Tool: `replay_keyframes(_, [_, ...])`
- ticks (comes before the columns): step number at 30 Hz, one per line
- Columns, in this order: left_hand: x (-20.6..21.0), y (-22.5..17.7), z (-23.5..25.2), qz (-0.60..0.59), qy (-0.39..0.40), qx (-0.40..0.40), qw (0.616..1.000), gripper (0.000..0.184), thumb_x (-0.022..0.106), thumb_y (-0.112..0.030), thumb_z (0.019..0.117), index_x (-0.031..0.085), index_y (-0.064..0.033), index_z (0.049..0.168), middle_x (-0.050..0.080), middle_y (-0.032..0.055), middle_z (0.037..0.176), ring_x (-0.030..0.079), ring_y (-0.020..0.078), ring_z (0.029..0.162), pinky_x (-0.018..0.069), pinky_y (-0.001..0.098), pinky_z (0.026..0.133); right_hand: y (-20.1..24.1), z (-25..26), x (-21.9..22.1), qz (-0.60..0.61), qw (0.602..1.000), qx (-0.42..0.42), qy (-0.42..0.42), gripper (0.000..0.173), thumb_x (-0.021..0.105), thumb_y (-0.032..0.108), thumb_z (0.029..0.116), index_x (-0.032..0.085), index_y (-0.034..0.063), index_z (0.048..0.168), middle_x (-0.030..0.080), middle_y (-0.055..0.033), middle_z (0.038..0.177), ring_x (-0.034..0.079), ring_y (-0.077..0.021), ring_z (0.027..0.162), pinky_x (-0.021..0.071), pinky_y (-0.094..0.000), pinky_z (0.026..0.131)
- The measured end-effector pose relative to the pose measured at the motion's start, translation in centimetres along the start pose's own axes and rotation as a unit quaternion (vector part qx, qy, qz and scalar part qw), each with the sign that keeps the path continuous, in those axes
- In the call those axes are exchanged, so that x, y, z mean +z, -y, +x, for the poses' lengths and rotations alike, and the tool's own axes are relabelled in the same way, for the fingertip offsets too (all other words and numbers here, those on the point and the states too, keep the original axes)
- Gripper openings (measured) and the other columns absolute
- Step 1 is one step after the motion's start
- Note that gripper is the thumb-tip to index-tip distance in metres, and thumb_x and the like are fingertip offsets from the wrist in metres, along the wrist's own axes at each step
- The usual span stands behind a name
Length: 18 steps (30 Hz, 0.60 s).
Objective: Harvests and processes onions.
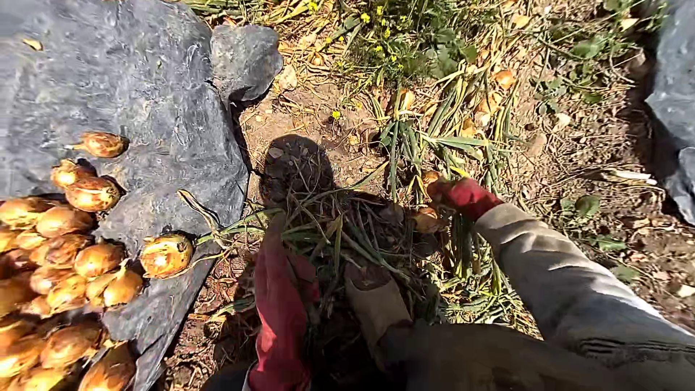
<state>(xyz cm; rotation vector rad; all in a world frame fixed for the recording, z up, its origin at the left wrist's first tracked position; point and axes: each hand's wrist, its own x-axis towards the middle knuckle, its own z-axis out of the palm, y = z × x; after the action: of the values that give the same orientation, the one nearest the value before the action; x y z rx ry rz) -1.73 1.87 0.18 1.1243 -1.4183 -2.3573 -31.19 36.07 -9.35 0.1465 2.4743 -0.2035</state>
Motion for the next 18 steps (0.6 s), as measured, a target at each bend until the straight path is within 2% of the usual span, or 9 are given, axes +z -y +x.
replay_keyframes(2, [0.8, 0.1, 0.2, 0.012, 0.031, 0.011, 0.999, 0.053, 0.023, -0.045, 0.1096, 0.045, -0.0232, 0.152, 0.056, 0.0059, 0.061, 0.055, 0.0171, 0.045, 0.0519, 0.0332, 0.04, 1.8, -3.9, -1.0, 0.051, 0.996, -0.074, 0.017, 0.048, 0.052, 0.042, 0.1049, 0.07, -0.0016, 0.097, 0.069, -0.0246, 0.09, 0.068, -0.0406, 0.085, 0.0526, -0.0657, 0.078])
replay_keyframes(4, [1.7, 0.2, 0.4, 0.046, 0.034, 0.04, 0.998, 0.049, 0.026, -0.037, 0.1105, 0.049, -0.0174, 0.15, 0.071, 0.0122, 0.083, 0.068, 0.0239, 0.061, 0.0607, 0.0377, 0.055, 2.9, -8.3, -0.8, 0.152, 0.972, -0.176, 0.019, 0.045, 0.049, 0.044, 0.1031, 0.066, 0.0098, 0.08, 0.062, -0.0072, 0.064, 0.058, -0.0212, 0.053, 0.0487, -0.0451, 0.049])
replay_keyframes(6, [2.8, 0.4, 0.7, 0.069, 0.05, 0.046, 0.995, 0.046, 0.029, -0.03, 0.1109, 0.039, -0.021, 0.155, 0.073, 0.0113, 0.114, 0.074, 0.0283, 0.077, 0.0651, 0.0419, 0.066, 4.9, -12.5, -0.6, 0.27, 0.928, -0.251, 0.047, 0.045, 0.05, 0.052, 0.1025, 0.066, 0.0166, 0.078, 0.063, 0.0006, 0.066, 0.059, -0.0121, 0.056, 0.0493, -0.034, 0.05])
replay_keyframes(8, [3.5, 0.6, 0.4, 0.091, 0.078, 0.029, 0.992, 0.051, 0.031, -0.035, 0.1109, 0.025, -0.0311, 0.162, 0.071, 0.0076, 0.108, 0.069, 0.0228, 0.072, 0.0613, 0.0366, 0.062, 7.4, -15.3, -0.6, 0.355, 0.878, -0.306, 0.094, 0.031, 0.059, 0.042, 0.0995, 0.07, 0.0207, 0.08, 0.07, 0.0043, 0.074, 0.065, -0.0065, 0.066, 0.0547, -0.0267, 0.058])
replay_keyframes(10, [3.6, 0.9, -0.6, 0.11, 0.13, 0.048, 0.984, 0.059, 0.029, -0.052, 0.1091, 0.018, -0.0317, 0.164, 0.067, 0.0063, 0.092, 0.063, 0.0182, 0.067, 0.0572, 0.0326, 0.059, 9.4, -17.3, -1.1, 0.416, 0.82, -0.344, 0.191, 0.014, 0.067, 0.034, 0.0944, 0.074, 0.0254, 0.085, 0.073, 0.0085, 0.077, 0.067, -0.0009, 0.068, 0.0585, -0.0207, 0.062])
replay_keyframes(12, [3.2, 1.1, -1.5, 0.114, 0.154, 0.097, 0.977, 0.076, 0.031, -0.07, 0.1005, 0.026, -0.0251, 0.161, 0.068, 0.0048, 0.097, 0.064, 0.0154, 0.069, 0.059, 0.0326, 0.06, 10.8, -17.8, -2.1, 0.396, 0.773, -0.38, 0.319, 0.018, 0.068, 0.043, 0.0942, 0.073, 0.0268, 0.089, 0.071, 0.0088, 0.075, 0.066, -0.0002, 0.067, 0.0583, -0.02, 0.061])
replay_keyframes(14, [2.8, 0.7, -2.0, 0.117, 0.168, 0.117, 0.972, 0.07, 0.032, -0.068, 0.1019, 0.029, -0.0306, 0.161, 0.065, 0.0024, 0.127, 0.067, 0.0134, 0.076, 0.06, 0.0318, 0.061, 12.1, -17.8, -2.5, 0.321, 0.761, -0.406, 0.39, 0.022, 0.071, 0.043, 0.09, 0.073, 0.0208, 0.086, 0.069, 0.0047, 0.071, 0.065, -0.0033, 0.062, 0.0563, -0.021, 0.055])
replay_keyframes(16, [2.4, 0.5, -2.3, 0.087, 0.168, 0.109, 0.976, 0.06, 0.039, -0.059, 0.1045, 0.039, -0.0302, 0.157, 0.068, 0.0057, 0.117, 0.063, 0.0143, 0.066, 0.056, 0.03, 0.052, 12.9, -17.9, -2.5, 0.241, 0.794, -0.424, 0.363, 0.034, 0.082, 0.053, 0.077, 0.072, 0.0205, 0.083, 0.069, 0.0062, 0.069, 0.065, -0.0024, 0.058, 0.0554, -0.0211, 0.051])
replay_keyframes(18, [1.8, 0.5, -2.6, 0.051, 0.18, 0.104, 0.977, 0.057, 0.044, -0.057, 0.1043, 0.045, -0.028, 0.154, 0.068, 0.0074, 0.096, 0.057, 0.0132, 0.057, 0.051, 0.0273, 0.047, 13.2, -17.9, -2.2, 0.199, 0.797, -0.496, 0.282, 0.044, 0.081, 0.064, 0.0742, 0.071, 0.0212, 0.077, 0.066, 0.008, 0.066, 0.061, -0.0007, 0.056, 0.0515, -0.0207, 0.048])
